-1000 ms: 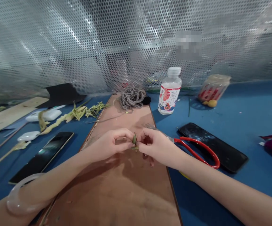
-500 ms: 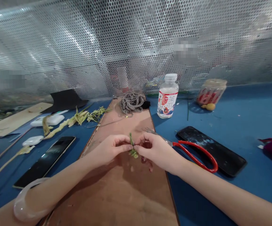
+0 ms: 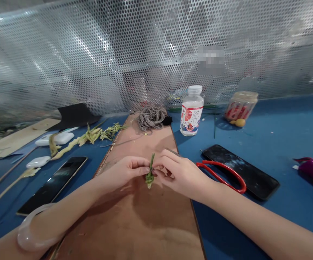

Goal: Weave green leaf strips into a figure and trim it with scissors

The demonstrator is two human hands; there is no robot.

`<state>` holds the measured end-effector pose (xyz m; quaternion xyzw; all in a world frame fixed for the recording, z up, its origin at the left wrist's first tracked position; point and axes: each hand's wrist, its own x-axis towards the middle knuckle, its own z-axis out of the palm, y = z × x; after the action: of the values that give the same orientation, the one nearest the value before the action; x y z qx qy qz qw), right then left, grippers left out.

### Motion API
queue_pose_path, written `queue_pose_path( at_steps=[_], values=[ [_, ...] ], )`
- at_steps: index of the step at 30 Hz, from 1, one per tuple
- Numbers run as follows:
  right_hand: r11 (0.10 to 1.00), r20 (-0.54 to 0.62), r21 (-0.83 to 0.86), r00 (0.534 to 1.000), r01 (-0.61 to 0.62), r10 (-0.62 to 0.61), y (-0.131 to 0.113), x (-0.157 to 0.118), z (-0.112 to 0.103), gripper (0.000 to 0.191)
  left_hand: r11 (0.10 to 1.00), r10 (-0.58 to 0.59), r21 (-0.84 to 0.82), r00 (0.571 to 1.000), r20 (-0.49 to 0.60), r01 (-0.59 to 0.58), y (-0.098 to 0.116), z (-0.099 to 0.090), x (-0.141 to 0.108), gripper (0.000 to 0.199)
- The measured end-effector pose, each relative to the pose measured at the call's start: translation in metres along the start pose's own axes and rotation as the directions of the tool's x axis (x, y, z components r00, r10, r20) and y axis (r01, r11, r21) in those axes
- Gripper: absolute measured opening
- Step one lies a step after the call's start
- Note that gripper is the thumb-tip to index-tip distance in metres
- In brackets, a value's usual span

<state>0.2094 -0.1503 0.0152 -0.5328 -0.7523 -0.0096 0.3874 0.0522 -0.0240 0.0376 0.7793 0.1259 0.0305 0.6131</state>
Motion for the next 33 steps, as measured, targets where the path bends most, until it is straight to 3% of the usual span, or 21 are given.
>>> queue_pose_path(
  at_steps=[13,23,28,33],
  values=[
    [0.996,0.011,-0.084,1.000,0.011,-0.011,-0.0001,-0.0002,0.0004,0.008,0.998,0.029,0.053,0.999,0.030,-0.030,-0.0004,-0.0007,0.0001,0.024],
    [0.985,0.020,-0.171,1.000,-0.007,0.011,-0.0018,0.0002,0.0022,0.009,0.997,-0.012,0.070,0.999,0.035,0.009,-0.0002,0.0002,-0.0007,0.030],
    [0.996,0.022,-0.059,0.998,-0.063,0.065,-0.0002,0.0029,0.0054,0.012,0.992,-0.010,0.127,1.000,0.006,0.009,0.0031,0.0013,0.0000,0.026],
    [0.985,0.096,-0.007,0.980,-0.173,0.173,0.0033,0.0031,0.0069,0.009,0.977,-0.011,0.214,0.999,-0.052,0.022,0.0022,0.0026,0.0023,0.020]
  ],
)
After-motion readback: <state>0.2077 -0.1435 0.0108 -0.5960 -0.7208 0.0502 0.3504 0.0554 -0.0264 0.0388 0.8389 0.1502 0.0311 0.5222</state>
